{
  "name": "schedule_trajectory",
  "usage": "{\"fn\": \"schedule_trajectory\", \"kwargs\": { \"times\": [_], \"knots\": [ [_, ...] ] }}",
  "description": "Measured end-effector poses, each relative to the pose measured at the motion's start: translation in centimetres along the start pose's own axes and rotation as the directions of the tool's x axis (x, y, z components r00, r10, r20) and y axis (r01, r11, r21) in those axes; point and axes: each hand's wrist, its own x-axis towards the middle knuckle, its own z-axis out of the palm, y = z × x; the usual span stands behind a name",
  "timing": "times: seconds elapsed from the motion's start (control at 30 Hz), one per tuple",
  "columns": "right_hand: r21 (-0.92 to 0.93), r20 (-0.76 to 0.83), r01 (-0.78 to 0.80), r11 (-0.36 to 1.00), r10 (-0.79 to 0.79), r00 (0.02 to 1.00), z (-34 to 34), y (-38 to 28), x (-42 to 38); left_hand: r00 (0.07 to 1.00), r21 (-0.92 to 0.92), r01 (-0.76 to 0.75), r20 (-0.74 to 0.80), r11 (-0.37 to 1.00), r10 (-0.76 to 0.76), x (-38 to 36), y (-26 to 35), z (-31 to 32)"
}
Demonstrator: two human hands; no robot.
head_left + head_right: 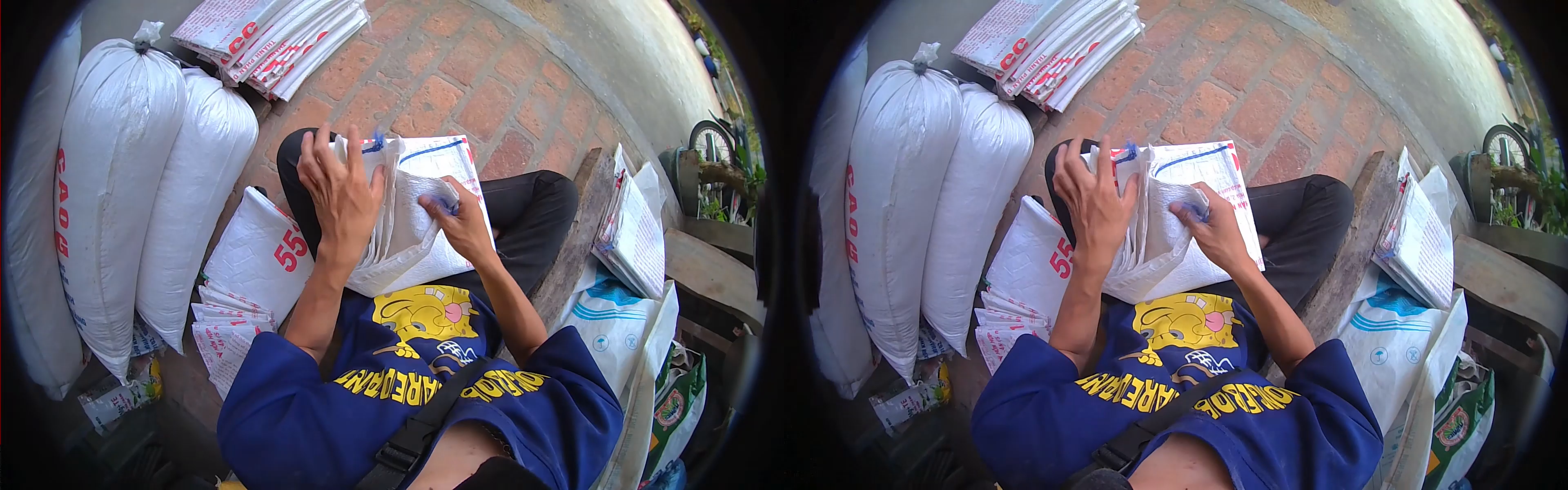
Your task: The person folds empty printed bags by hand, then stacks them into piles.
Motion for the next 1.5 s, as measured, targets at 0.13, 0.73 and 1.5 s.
{"fn": "schedule_trajectory", "kwargs": {
  "times": [0.13, 0.73, 1.5],
  "knots": [
    [0.061, -0.069, -0.061, 0.996, 0.065, 0.995, 0.6, 0.0, -0.4, 0.953, -0.211, -0.149, 0.229, 0.966, 0.197, -0.5, -2.1, 2.1],
    [0.209, 0.029, -0.128, 0.969, 0.125, 0.992, 0.2, 1.3, -1.0, 0.96, -0.273, 0.177, 0.259, 0.946, -0.105, -0.1, -2.9, 1.4],
    [0.086, 0.102, -0.302, 0.949, 0.294, 0.95, -1.9, 2.3, -2.0, 0.763, -0.388, 0.156, 0.632, 0.908, 0.139, -1.4, -0.1, 2.5]
  ]
}}
